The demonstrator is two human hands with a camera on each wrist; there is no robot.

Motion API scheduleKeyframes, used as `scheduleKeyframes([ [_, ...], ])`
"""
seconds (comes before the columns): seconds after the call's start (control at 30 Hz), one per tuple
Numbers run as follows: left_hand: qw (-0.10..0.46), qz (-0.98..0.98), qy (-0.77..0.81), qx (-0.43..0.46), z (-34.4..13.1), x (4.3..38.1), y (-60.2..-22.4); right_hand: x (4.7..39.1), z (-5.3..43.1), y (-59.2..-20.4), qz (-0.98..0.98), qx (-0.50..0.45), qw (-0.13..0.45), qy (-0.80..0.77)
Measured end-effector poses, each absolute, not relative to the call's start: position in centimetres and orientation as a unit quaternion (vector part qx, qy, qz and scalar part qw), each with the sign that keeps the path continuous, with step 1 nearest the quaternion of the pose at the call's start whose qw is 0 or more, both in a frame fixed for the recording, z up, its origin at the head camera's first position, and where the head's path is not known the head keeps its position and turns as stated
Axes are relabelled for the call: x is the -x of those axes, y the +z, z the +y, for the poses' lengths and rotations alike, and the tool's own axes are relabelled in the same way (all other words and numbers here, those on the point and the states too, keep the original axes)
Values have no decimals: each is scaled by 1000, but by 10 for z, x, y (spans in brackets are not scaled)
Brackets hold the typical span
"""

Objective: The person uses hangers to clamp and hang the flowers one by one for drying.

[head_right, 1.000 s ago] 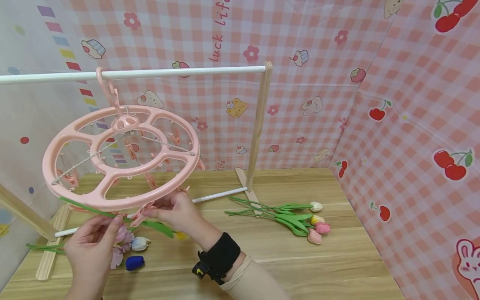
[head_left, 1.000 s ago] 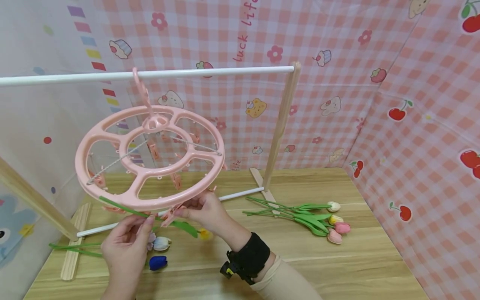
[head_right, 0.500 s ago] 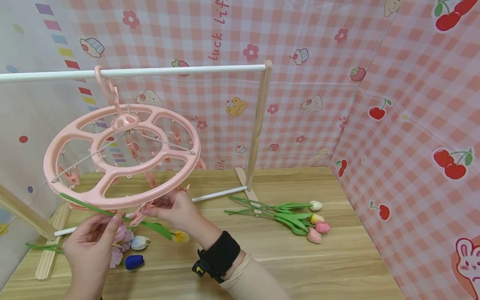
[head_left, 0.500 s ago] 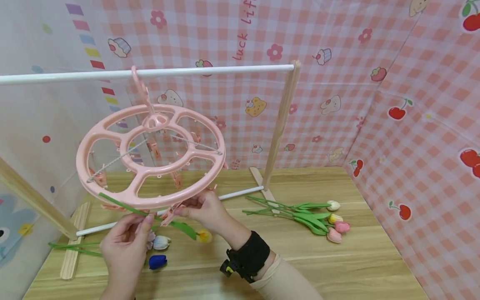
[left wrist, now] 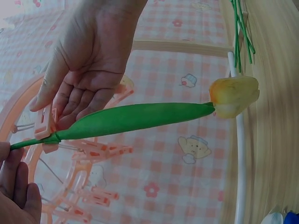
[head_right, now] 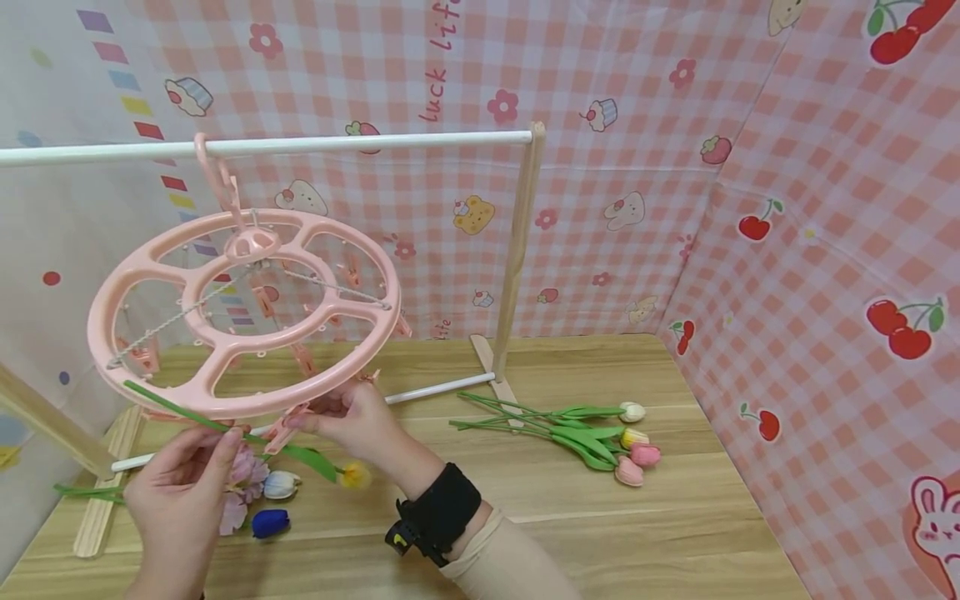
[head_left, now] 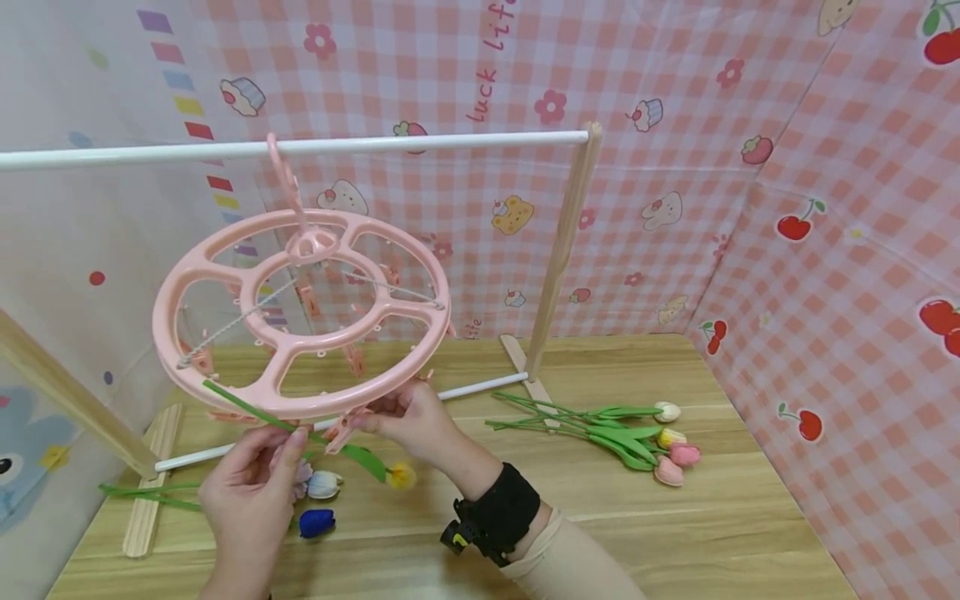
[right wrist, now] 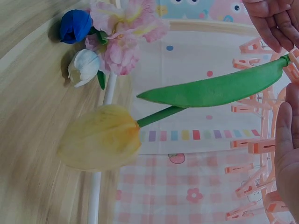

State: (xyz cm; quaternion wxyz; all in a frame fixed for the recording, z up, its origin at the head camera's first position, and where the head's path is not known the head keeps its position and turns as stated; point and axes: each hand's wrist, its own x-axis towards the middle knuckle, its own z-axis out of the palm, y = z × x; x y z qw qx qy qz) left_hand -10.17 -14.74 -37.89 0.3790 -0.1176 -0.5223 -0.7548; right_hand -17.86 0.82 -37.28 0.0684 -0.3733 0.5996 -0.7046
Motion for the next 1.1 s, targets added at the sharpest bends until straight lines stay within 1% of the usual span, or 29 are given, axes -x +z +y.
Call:
scheduleKeyframes([
  [0.17,381,-530,-751,101,-148,104,-383,179,9,-374,596,377,66,-706],
  [0.33,376,-552,-742,55,-149,104,-387,179,9,-374,595,376,77,-706],
  [0.63,350,-574,-741,7,-151,104,-387,178,8,-379,589,370,85,-713],
  [0.87,353,-564,-746,22,-152,105,-391,180,9,-383,604,366,93,-701],
  [1.1,353,-567,-744,1,-154,104,-391,183,13,-385,640,357,82,-675],
])
